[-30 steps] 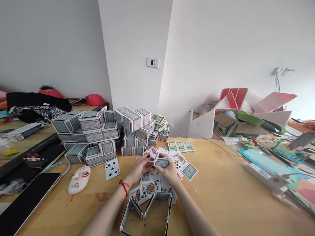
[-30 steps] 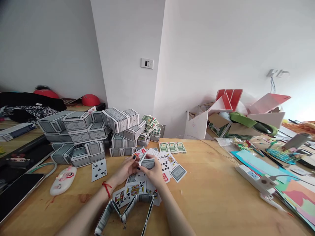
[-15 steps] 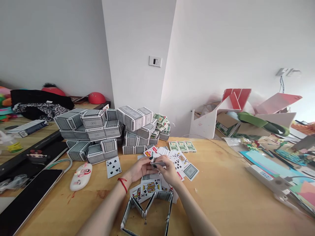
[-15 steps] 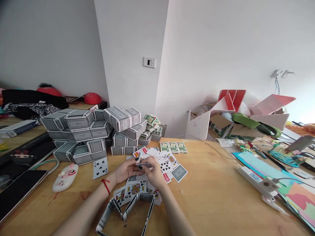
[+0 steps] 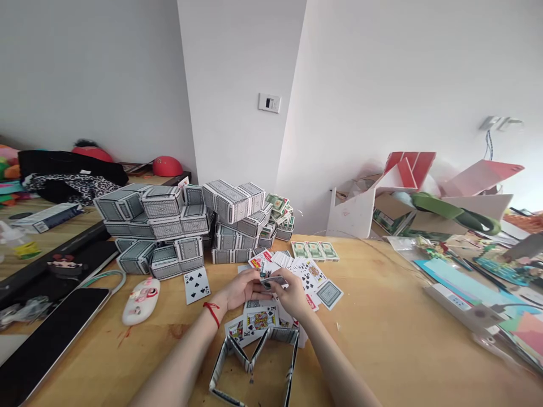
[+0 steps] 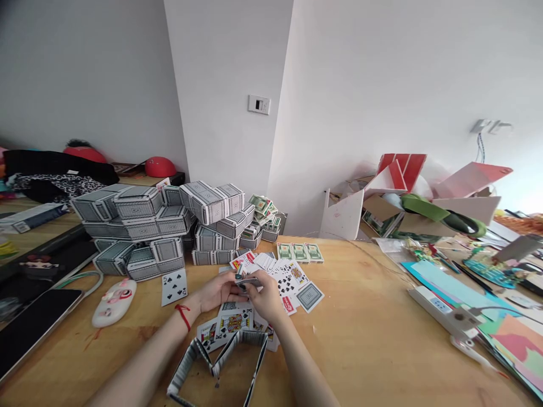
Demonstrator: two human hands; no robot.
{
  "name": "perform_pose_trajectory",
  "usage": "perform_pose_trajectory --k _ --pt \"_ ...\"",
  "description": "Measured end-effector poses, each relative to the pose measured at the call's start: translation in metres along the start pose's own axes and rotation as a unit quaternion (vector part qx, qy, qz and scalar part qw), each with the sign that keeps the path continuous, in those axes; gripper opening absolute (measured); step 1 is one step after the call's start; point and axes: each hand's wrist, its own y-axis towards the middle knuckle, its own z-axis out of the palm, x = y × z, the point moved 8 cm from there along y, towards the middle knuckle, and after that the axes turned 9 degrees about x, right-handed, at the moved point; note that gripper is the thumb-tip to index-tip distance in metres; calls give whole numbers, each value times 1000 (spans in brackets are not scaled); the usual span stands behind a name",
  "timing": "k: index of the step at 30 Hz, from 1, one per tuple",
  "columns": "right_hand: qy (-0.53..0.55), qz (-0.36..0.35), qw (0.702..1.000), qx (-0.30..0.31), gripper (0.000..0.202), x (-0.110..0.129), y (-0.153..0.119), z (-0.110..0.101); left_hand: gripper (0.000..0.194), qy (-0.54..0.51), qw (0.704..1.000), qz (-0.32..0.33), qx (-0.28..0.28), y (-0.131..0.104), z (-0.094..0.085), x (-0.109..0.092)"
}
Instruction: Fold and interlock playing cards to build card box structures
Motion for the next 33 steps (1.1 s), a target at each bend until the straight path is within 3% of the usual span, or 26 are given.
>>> perform_pose_trajectory --k 3,8,10,15,20,25,30,33 --pt "-19 5 1000 -23 8 -4 0 -3 23 16 1000 8 -1 0 1 -2" --pt "10 19 995 -96 48 -20 1 -15 23 43 999 8 8 -1 5 -3" --pt "29 47 993 -103 51 -29 0 -16 21 49 999 12 1 -1 4 -3" --pt "128 94 987 -36 43 -44 2 -5 17 110 993 51 6 -4 7 -9" --pt "204 99 973 -48 48 -45 1 -9 25 217 971 90 -33 -2 7 -20" --pt "212 72 975 -8 50 -32 2 -13 26 278 946 149 -76 0 8 -24" --pt "207 53 976 34 51 -24 3 -12 25 346 909 219 -71 -3 20 -27" --pt "193 46 979 53 49 -23 4 -9 26 382 892 228 -74 -4 23 -27"
